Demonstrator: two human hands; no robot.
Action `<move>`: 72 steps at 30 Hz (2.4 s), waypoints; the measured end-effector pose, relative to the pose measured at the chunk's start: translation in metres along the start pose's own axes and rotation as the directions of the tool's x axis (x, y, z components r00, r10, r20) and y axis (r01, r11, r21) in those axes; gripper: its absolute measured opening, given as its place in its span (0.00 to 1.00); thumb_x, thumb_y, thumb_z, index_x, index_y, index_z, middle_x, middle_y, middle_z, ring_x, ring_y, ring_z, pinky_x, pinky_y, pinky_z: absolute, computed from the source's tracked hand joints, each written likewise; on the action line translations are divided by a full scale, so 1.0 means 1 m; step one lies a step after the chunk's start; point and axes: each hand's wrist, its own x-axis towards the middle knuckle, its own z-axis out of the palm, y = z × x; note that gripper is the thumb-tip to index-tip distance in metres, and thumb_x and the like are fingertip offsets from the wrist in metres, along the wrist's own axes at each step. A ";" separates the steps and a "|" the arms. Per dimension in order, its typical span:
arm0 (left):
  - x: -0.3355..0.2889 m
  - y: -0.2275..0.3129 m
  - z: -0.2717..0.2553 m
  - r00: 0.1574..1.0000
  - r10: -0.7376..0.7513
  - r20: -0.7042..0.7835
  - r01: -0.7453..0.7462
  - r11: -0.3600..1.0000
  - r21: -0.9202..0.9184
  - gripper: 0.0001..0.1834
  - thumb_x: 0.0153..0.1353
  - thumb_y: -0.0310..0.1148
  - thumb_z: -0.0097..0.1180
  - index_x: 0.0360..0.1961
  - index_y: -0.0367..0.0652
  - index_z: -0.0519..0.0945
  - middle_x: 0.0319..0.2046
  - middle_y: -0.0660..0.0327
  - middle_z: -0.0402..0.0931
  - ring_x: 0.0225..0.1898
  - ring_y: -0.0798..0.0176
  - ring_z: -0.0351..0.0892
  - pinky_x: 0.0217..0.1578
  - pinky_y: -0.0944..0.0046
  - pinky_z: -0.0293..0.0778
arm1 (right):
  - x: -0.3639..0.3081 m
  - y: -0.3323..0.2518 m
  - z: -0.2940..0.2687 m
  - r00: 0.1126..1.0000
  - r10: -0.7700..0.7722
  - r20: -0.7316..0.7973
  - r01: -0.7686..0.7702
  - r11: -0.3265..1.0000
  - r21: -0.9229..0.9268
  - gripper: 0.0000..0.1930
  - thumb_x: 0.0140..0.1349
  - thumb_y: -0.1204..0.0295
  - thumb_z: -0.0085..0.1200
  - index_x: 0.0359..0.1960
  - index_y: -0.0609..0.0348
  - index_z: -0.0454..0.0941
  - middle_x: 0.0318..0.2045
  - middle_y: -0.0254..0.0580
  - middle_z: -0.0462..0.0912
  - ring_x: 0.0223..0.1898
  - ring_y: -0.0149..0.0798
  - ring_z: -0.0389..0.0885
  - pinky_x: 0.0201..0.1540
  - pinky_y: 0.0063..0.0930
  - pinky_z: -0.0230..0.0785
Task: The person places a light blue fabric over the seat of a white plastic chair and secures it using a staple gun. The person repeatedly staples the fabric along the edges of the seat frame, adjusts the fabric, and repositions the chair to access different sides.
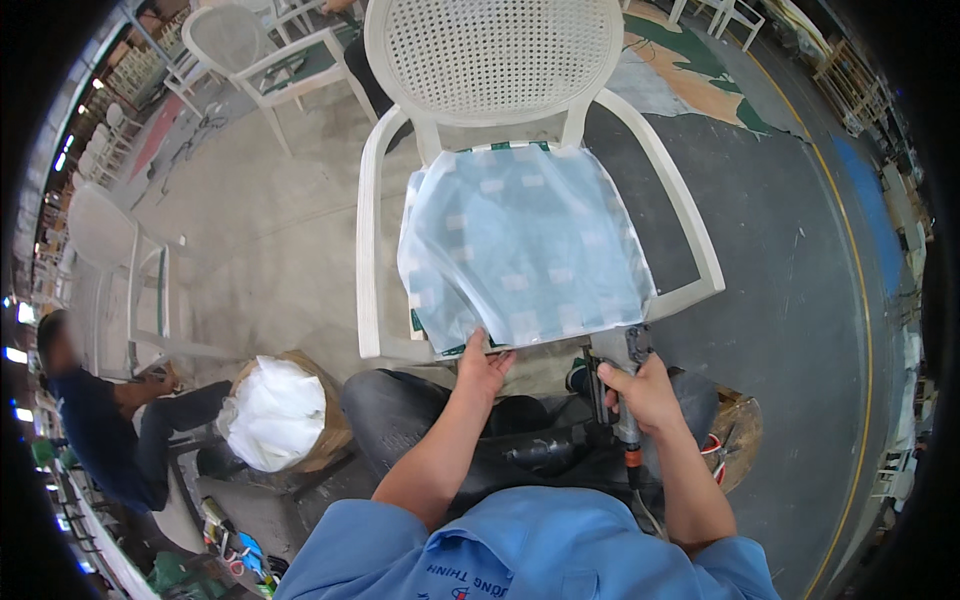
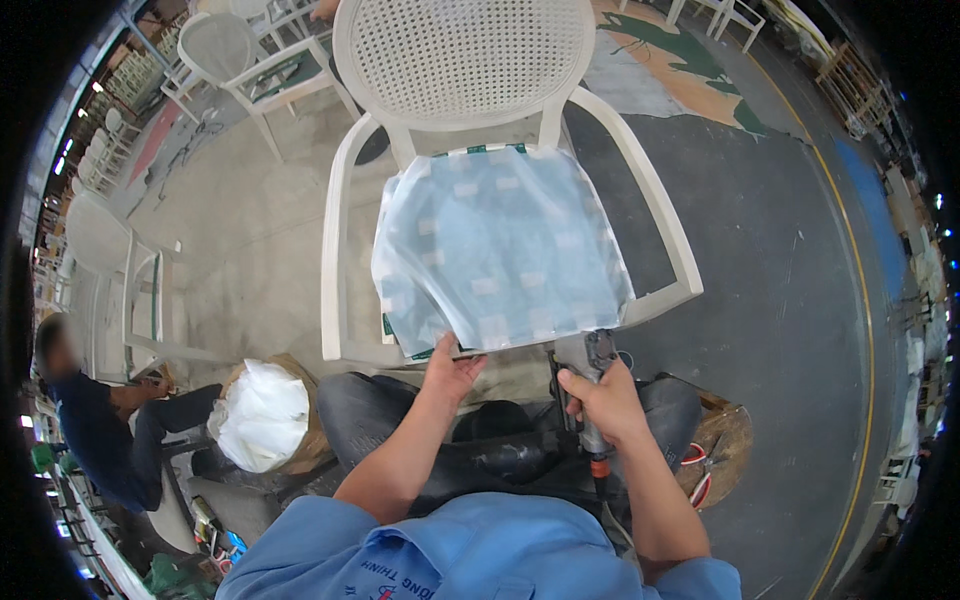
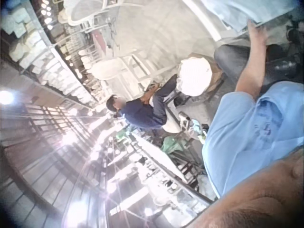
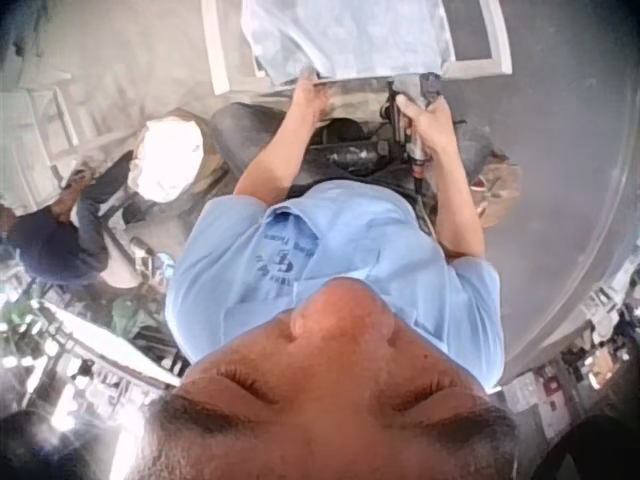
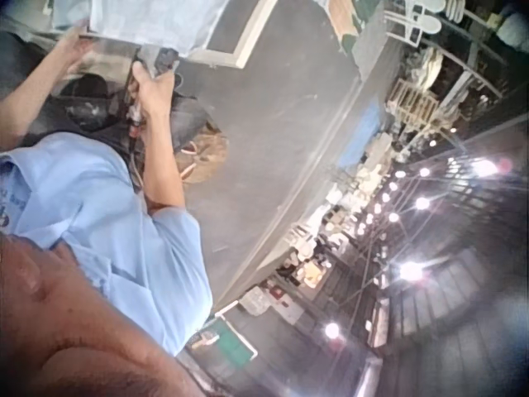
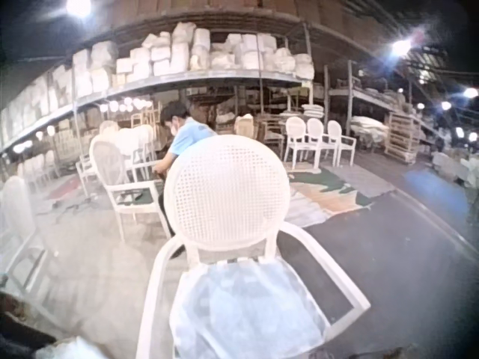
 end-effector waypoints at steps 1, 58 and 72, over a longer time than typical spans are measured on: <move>0.003 -0.003 0.001 1.000 0.027 -0.001 -0.027 1.000 0.012 0.38 0.75 0.52 0.58 0.75 0.39 0.62 0.65 0.38 0.68 0.66 0.38 0.73 0.67 0.39 0.76 | -0.006 0.001 -0.003 1.000 -0.016 -0.007 0.016 1.000 0.019 0.12 0.67 0.71 0.69 0.47 0.62 0.82 0.29 0.34 0.84 0.20 0.29 0.80 0.22 0.27 0.70; -0.046 0.174 -0.029 0.537 -0.458 0.709 -0.767 -0.614 0.185 0.16 0.64 0.25 0.58 0.52 0.50 0.85 0.60 0.64 0.84 0.75 0.42 0.67 0.75 0.36 0.58 | 0.043 0.033 0.053 0.986 0.131 0.106 -0.132 0.991 0.006 0.14 0.66 0.69 0.71 0.47 0.65 0.83 0.30 0.36 0.84 0.20 0.30 0.78 0.22 0.27 0.69; -0.014 0.109 0.036 0.244 -0.535 0.809 -0.901 -0.434 -0.015 0.24 0.67 0.29 0.60 0.64 0.57 0.83 0.73 0.61 0.72 0.78 0.37 0.60 0.76 0.37 0.58 | 0.032 0.034 0.065 0.983 0.179 0.038 -0.174 0.980 -0.098 0.18 0.67 0.68 0.71 0.50 0.64 0.78 0.31 0.37 0.84 0.21 0.28 0.79 0.22 0.25 0.69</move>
